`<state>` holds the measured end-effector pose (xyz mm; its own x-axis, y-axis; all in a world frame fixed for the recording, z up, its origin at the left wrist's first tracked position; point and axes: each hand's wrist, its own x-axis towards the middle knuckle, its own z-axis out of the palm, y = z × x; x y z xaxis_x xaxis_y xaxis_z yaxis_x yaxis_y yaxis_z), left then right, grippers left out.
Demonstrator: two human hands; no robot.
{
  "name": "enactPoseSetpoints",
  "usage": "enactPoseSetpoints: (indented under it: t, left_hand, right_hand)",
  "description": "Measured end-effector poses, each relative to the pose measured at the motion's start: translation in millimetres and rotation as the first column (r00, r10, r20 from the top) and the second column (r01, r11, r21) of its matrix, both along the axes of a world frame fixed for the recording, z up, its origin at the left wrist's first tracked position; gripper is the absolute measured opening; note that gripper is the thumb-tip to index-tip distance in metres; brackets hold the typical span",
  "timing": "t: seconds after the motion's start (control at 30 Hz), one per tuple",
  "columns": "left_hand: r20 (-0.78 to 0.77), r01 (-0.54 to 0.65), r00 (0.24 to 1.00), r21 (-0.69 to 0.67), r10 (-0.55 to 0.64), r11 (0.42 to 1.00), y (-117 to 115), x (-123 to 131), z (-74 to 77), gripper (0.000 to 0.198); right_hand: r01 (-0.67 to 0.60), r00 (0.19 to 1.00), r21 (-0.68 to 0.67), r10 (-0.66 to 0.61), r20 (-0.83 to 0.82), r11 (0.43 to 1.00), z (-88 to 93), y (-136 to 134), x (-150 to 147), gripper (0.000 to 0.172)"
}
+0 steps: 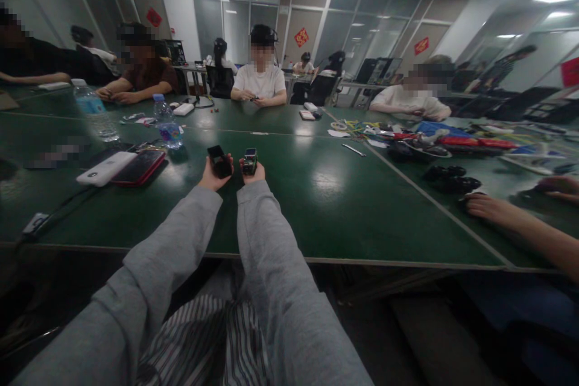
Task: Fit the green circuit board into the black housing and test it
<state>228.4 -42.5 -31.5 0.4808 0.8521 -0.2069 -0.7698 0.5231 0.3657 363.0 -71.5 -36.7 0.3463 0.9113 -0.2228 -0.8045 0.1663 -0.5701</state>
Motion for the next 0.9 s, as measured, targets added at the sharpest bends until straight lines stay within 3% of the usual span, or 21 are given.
enactPoseSetpoints:
  t: [0.13,0.63,0.9]
  left_hand:
    - [0.028,0.015,0.999,0.02,-0.016,1.0,0.3,-0.5,-2.9,0.058]
    - [-0.053,0.089,0.995,0.051,-0.086,0.995,2.2,0.0,-4.8,0.06]
    - [-0.124,0.145,0.984,0.152,-0.126,0.978,0.2,-0.2,-1.1,0.061]
  right_hand:
    - [-0.009,0.995,-0.095,0.0,-0.1,0.995,1.7,-0.8,-0.9,0.032]
    - [-0.022,0.994,-0.089,0.012,-0.111,0.996,3.9,-3.4,-2.1,0.03]
    - [-0.033,0.992,-0.073,0.024,-0.122,0.997,4.2,-3.5,-1.0,0.029]
